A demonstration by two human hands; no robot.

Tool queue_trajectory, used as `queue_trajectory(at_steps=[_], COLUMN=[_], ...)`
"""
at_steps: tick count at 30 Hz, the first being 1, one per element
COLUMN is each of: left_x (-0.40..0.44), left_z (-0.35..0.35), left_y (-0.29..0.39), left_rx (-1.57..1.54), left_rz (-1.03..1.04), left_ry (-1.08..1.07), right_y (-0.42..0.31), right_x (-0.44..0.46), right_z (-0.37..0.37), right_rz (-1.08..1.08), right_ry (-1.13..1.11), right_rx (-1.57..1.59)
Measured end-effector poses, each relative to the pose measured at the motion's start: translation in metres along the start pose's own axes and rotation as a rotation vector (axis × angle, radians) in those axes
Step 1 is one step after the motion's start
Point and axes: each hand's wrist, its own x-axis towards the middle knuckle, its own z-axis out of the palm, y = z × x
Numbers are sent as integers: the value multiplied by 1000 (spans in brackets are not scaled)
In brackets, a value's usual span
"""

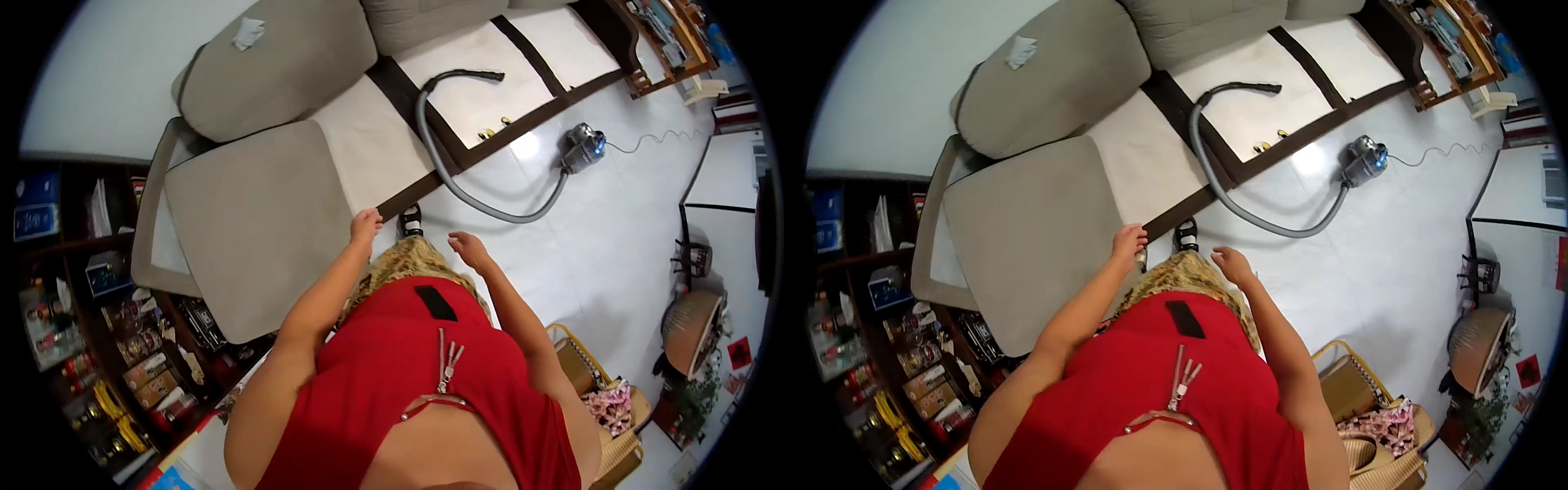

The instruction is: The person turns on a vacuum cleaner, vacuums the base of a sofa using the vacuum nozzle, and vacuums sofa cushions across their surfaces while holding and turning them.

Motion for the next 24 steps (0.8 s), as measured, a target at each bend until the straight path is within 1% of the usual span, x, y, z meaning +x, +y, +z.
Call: queue_trajectory(at_steps=[3, 4, 6, 9, 11, 12, 14, 18, 20, 21, 24], left_x=[23, 29, 44, 52, 55, 59, 72, 102, 118, 123, 143], left_z=[21, 28, 39, 59, 67, 74, 73, 81, 85, 88, 101], left_y=[50, 63, 83, 103, 115, 116, 116, 87, 77, 56, 37], left_rx=[105, 108, 116, 72, 77, 77, 76, 8, -38, -65, -133], left_rz=[-5, -11, -26, -48, -67, -83, -117, -242, -276, -303, -346], left_ry=[-42, -45, -44, -64, -49, -41, 0, 100, 124, 127, 131], right_y=[-25, -25, -22, -23, -17, -11, -25, 8, 9, 22, 23], right_x=[56, 77, 120, 175, 222, 246, 295, 394, 438, 450, 499], right_z=[-29, -36, -44, -53, -51, -53, -55, -39, -34, -26, -16], right_rz=[94, 87, 74, 234, 224, 223, 245, 276, 285, 294, 293], right_ry=[-43, -12, 41, 78, 69, 62, 48, 63, 100, 121, 166], right_rx=[101, 93, 78, 212, 152, 116, 45, -9, -12, -74, -228])
